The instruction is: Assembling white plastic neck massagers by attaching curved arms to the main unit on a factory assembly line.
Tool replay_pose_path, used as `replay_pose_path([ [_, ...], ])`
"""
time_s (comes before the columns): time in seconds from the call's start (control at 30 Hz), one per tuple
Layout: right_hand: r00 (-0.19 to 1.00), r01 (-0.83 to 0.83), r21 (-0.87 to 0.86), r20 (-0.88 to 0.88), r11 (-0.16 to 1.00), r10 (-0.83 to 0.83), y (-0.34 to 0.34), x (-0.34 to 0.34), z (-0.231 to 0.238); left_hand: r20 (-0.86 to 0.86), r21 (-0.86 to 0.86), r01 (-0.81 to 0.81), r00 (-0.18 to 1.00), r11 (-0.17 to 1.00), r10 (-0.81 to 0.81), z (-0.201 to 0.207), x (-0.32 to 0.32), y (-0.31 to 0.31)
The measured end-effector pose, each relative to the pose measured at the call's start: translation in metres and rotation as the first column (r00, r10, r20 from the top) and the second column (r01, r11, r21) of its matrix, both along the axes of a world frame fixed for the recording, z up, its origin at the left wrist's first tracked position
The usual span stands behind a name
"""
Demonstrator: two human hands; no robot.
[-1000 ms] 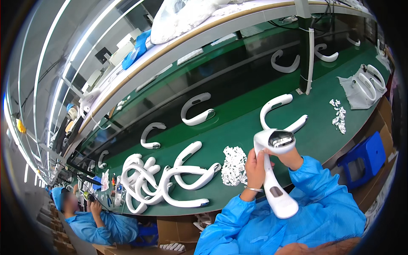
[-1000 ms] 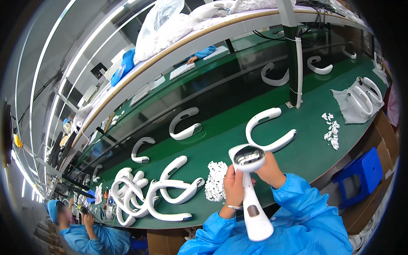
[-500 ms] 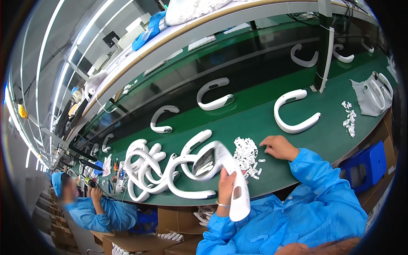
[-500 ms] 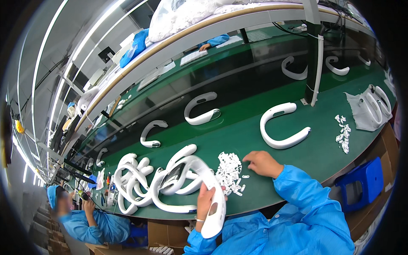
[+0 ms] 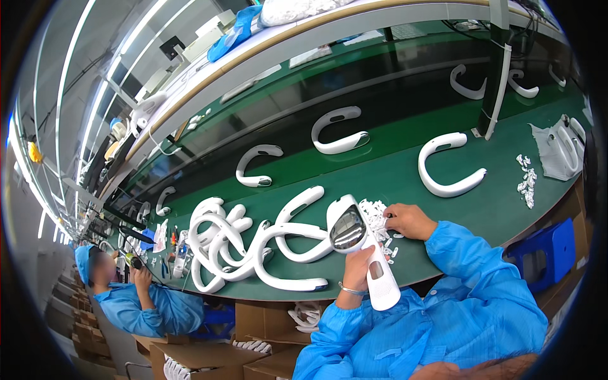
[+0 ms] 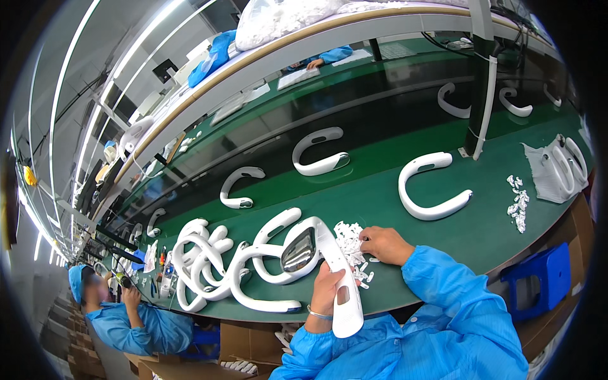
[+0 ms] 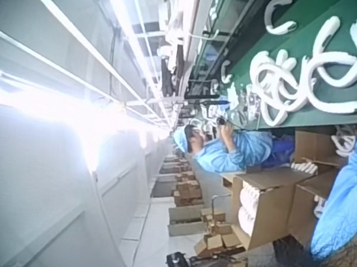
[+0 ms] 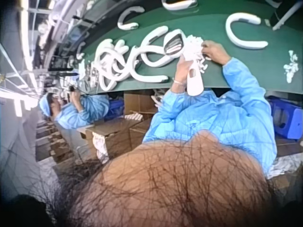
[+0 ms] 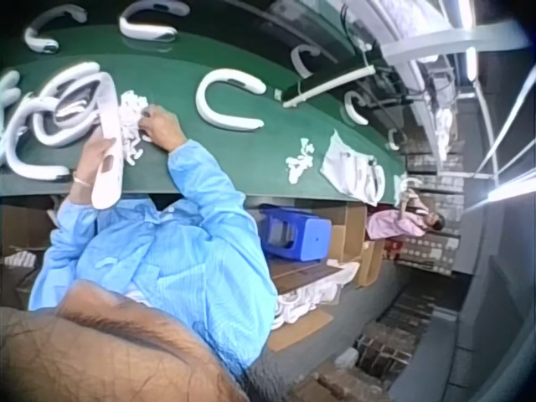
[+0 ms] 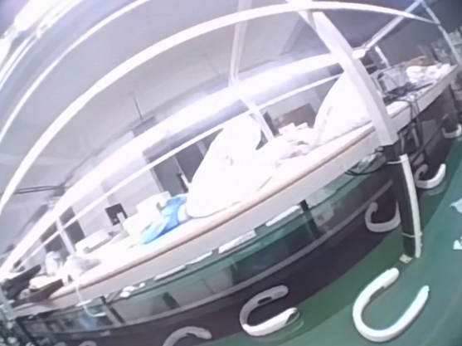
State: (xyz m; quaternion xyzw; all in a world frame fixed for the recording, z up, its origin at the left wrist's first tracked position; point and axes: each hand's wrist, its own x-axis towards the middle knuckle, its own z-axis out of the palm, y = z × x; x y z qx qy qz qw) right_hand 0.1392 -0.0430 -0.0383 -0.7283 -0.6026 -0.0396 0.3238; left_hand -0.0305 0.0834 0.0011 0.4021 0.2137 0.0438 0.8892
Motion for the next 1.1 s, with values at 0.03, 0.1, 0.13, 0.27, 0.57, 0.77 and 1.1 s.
replay_pose_path([
  [0.03, 1.0, 0.001, -0.001, 0.001, 1.0, -0.001, 0.0, 0.001, -0.002, 0.014, -0.005, 0.026, 1.0, 1.0, -0.026, -0.001, 0.003, 0.0],
  [0.1, 0.992, 0.006, 0.106, -0.127, 0.994, 0.008, 0.0, 0.003, -0.003, 0.052, -0.003, 0.005, 0.999, 1.0, -0.004, 0.002, 0.008, -0.003],
  [0.13, 0.992, 0.007, 0.106, -0.126, 0.994, 0.006, -0.003, 0.006, -0.002, 0.089, -0.002, -0.018, 0.996, 1.0, 0.018, 0.003, 0.01, -0.004],
  [0.27, 0.205, 0.073, 0.016, -0.979, 0.997, 0.001, -0.014, 0.005, 0.024, 0.099, 0.054, -0.059, 0.994, 0.997, 0.053, -0.003, 0.022, -0.007],
  [0.57, 0.122, 0.166, 0.082, -0.991, 0.983, 0.062, -0.032, -0.013, 0.067, 0.131, 0.07, 0.042, 0.99, 0.997, -0.051, 0.005, 0.048, -0.033],
  [0.77, 0.115, 0.205, 0.127, -0.988, 0.971, 0.105, -0.045, -0.018, 0.079, 0.111, 0.098, 0.042, 0.992, 0.994, -0.053, 0.007, 0.053, -0.048],
  [1.1, 0.152, 0.329, 0.129, -0.985, 0.935, 0.083, -0.061, -0.028, 0.089, 0.125, 0.094, 0.051, 0.99, 0.994, -0.062, 0.01, 0.054, -0.063],
])
